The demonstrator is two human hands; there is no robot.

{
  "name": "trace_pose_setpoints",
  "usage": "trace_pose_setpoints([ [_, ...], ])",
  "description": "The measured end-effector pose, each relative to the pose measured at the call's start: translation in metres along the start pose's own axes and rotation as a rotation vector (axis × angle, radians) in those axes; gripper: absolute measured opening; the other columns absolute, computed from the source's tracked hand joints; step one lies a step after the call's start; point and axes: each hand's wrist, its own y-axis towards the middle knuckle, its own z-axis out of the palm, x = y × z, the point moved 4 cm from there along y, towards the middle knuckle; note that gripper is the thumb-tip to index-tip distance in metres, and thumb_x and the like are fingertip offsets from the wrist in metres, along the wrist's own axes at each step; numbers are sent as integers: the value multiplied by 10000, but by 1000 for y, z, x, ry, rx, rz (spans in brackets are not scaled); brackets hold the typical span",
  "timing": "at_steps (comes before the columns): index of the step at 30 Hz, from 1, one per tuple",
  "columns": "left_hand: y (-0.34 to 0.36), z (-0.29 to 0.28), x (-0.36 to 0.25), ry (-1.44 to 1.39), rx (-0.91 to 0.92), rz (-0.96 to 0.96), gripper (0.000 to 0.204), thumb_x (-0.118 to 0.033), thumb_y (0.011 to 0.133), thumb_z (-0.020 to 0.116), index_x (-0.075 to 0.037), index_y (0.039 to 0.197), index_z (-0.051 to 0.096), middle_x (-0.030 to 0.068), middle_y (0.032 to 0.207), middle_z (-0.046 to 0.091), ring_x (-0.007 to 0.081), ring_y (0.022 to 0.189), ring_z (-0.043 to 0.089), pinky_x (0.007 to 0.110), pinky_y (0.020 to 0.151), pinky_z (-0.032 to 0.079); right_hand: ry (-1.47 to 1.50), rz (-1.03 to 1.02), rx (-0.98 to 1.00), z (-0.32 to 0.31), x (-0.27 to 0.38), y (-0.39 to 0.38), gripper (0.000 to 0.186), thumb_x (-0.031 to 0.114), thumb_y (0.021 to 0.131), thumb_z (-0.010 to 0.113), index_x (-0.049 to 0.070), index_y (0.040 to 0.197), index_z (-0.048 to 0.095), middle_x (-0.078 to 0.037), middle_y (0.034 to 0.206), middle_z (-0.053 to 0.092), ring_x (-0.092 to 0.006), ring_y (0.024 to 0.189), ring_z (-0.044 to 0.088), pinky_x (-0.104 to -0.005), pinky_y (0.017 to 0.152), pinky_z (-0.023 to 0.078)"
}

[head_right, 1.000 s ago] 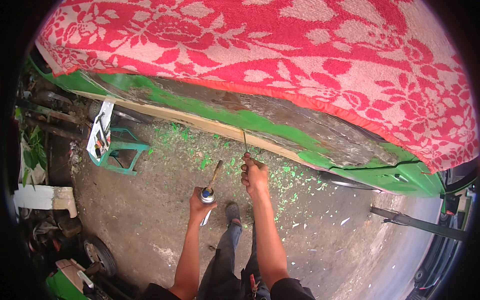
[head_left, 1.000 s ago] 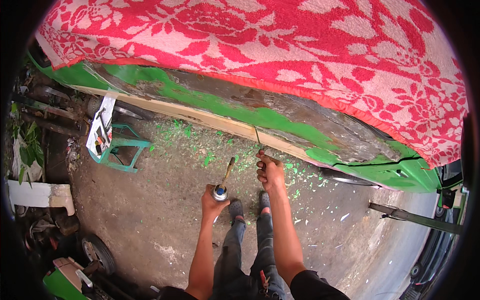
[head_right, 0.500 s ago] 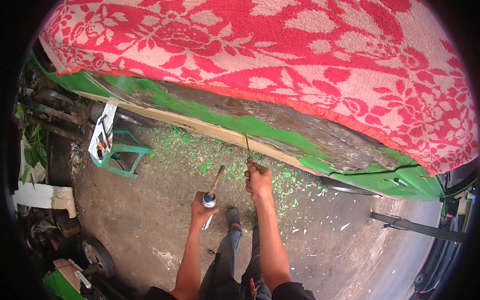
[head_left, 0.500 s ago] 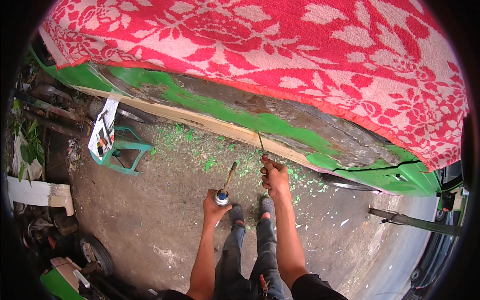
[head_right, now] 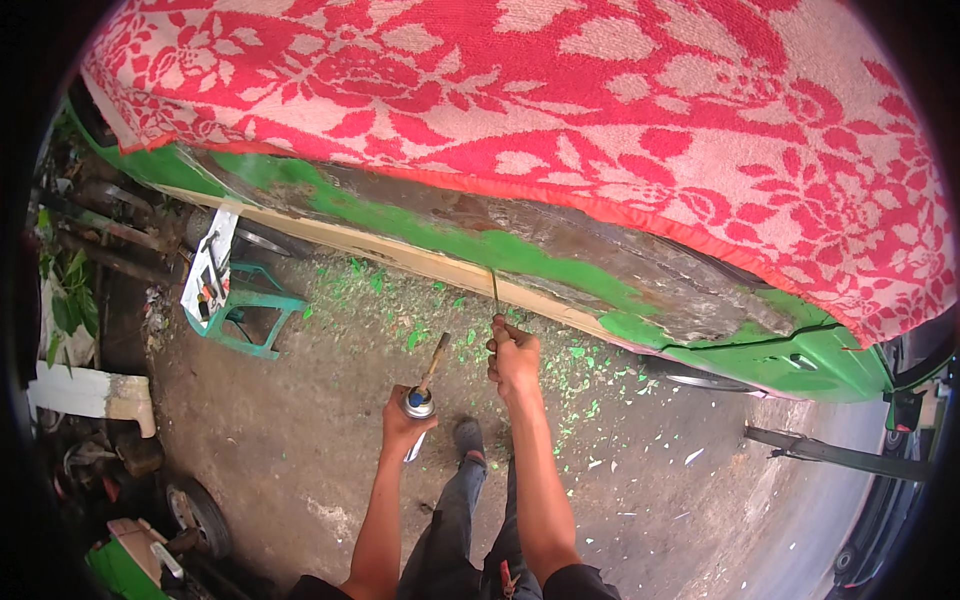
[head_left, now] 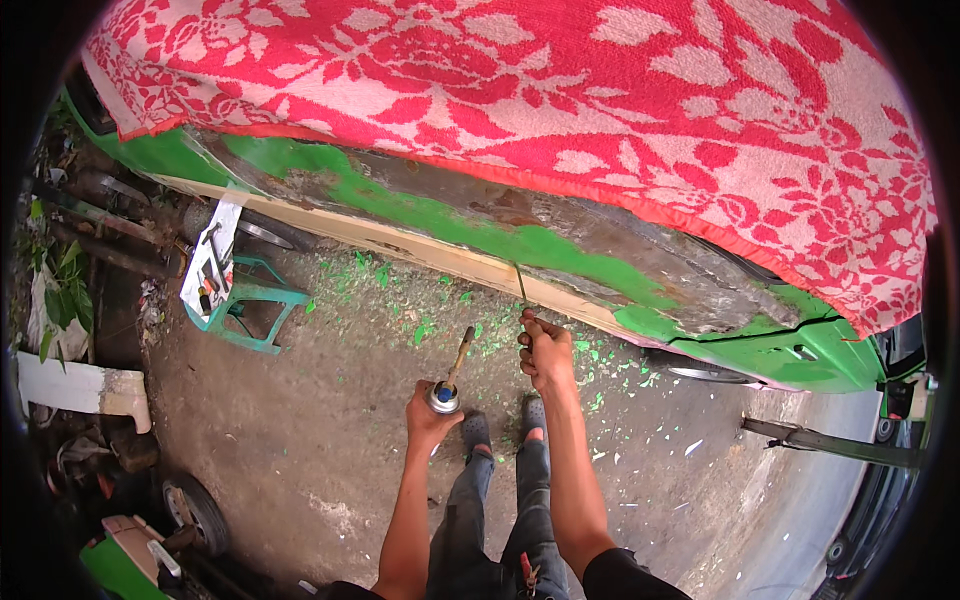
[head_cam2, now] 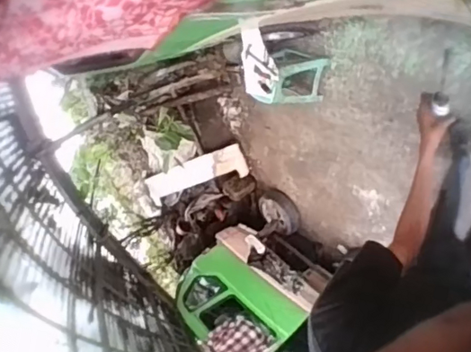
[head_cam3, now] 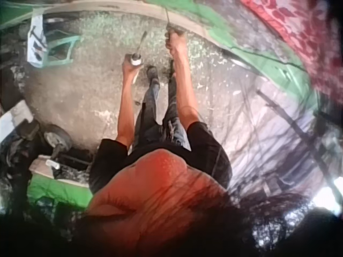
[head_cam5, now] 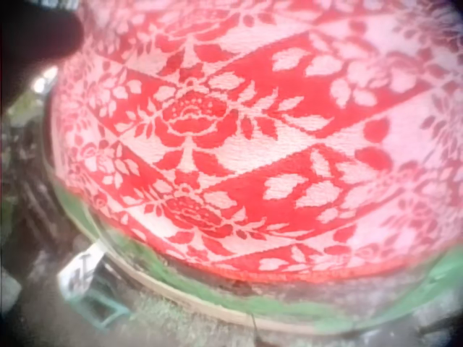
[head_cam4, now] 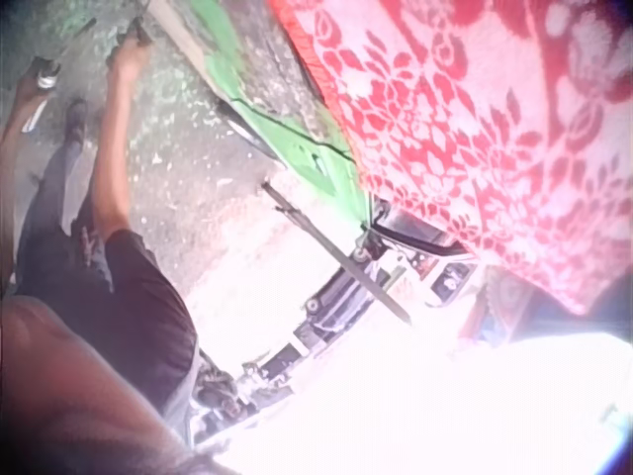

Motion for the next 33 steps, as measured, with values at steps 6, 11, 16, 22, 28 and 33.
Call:
trace_pose_setpoints([
  [6,-6,0,-6,-29,2,16,530,-86,526,833,-38,943,509,88,818,644,156,742,617,330,672,506,12,4,-5,4,2,-3,227,147,947,531,25,1132,579,12,663,469,-44,413,321,-232,350,229],
  [11,-8,5,1,-57,21,11,524,-77,532,829,-36,943,508,79,821,639,142,743,611,315,671,505,29,29,14,3,-8,3,258,142,946,525,24,1175,548,10,672,472,-44,410,316,-226,344,226],
  [16,-5,4,-3,-39,14,77,521,-73,539,825,-34,950,508,76,821,644,138,748,615,309,667,508,5,39,6,4,-4,4,158,148,944,525,49,1063,558,10,662,452,-44,408,300,-217,334,192],
  [22,-10,8,0,15,29,-33,538,-79,533,831,-30,966,514,88,844,658,150,760,629,314,687,515,-65,41,24,-6,-4,-5,288,184,955,528,22,1193,541,4,669,467,-52,414,318,-234,347,229],
  [28,-8,15,-5,-15,53,-34,543,-85,531,837,-35,964,514,88,848,658,150,778,626,315,701,514,-130,47,13,-11,-6,3,345,203,962,531,10,1248,533,-2,680,487,-56,415,323,-243,353,243],
  [33,-9,15,1,-13,46,-45,553,-83,526,842,-40,966,510,86,845,652,148,779,619,317,700,511,-62,39,58,-8,-1,-2,230,171,945,536,23,1119,562,14,659,456,-39,408,306,-218,339,199],
])
